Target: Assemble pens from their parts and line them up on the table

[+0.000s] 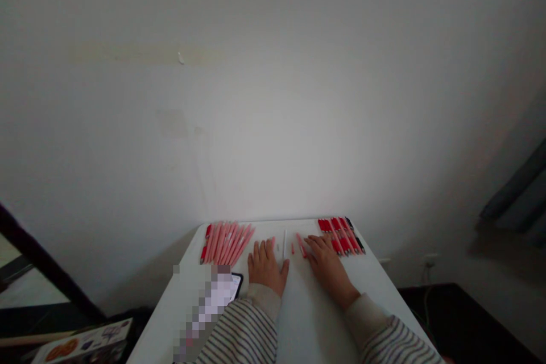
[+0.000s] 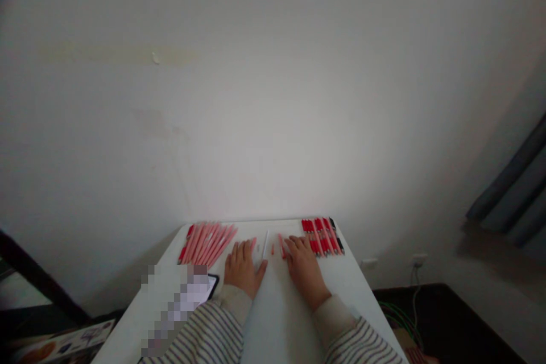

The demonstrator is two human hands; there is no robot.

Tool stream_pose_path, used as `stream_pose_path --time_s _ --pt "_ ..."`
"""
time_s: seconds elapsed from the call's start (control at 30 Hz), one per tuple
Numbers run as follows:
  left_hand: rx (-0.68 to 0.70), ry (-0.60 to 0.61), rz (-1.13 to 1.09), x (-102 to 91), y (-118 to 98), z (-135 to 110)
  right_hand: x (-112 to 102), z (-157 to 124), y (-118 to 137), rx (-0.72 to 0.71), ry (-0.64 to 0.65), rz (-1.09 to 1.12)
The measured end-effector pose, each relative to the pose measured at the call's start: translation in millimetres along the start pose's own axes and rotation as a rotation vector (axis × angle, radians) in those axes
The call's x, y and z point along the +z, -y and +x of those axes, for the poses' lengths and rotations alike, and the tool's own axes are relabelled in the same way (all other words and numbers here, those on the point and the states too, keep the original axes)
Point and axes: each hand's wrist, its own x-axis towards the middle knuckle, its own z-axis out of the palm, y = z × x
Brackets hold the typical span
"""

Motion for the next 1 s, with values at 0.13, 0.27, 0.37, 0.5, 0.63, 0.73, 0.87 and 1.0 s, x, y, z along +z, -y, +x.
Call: stream_pose_path --time_s 0.13,0.27,0.37,0.5,0.63,0.73,0.87,1.0 --pt "-0.025 0.002 0.020 1.9 -1.4 0.0 1.8 -4.6 4.9 0.031 0.055 0.008" --pt "-0.033 0.007 0.021 3.1 -0.9 0.9 1.9 -4.4 5.7 0.055 0.040 0.013" --pt "-0.030 0.025 0.017 2.4 -0.6 1.3 2.0 -3.5 4.8 0.058 0.035 0.027" --pt "-0.036 0.022 0.028 1.4 -0.7 0.9 2.2 -3.5 4.3 0.066 0.028 0.041" --pt "-0.030 0.025 0.031 0.6 -0.6 0.8 2.2 -3.7 4.7 0.056 0.011 0.052" --pt "-0.036 0.033 0.028 -0.8 -0.9 1.0 2.7 -3.6 4.4 0.058 0.000 0.062" --pt "-0.036 0.043 0.020 -2.6 -1.8 0.7 4.4 -2.5 4.1 0.026 -0.025 0.072" --pt "-0.037 0.039 0.009 -1.7 -2.1 0.5 5.4 1.7 7.7 -0.006 -0.092 0.007"
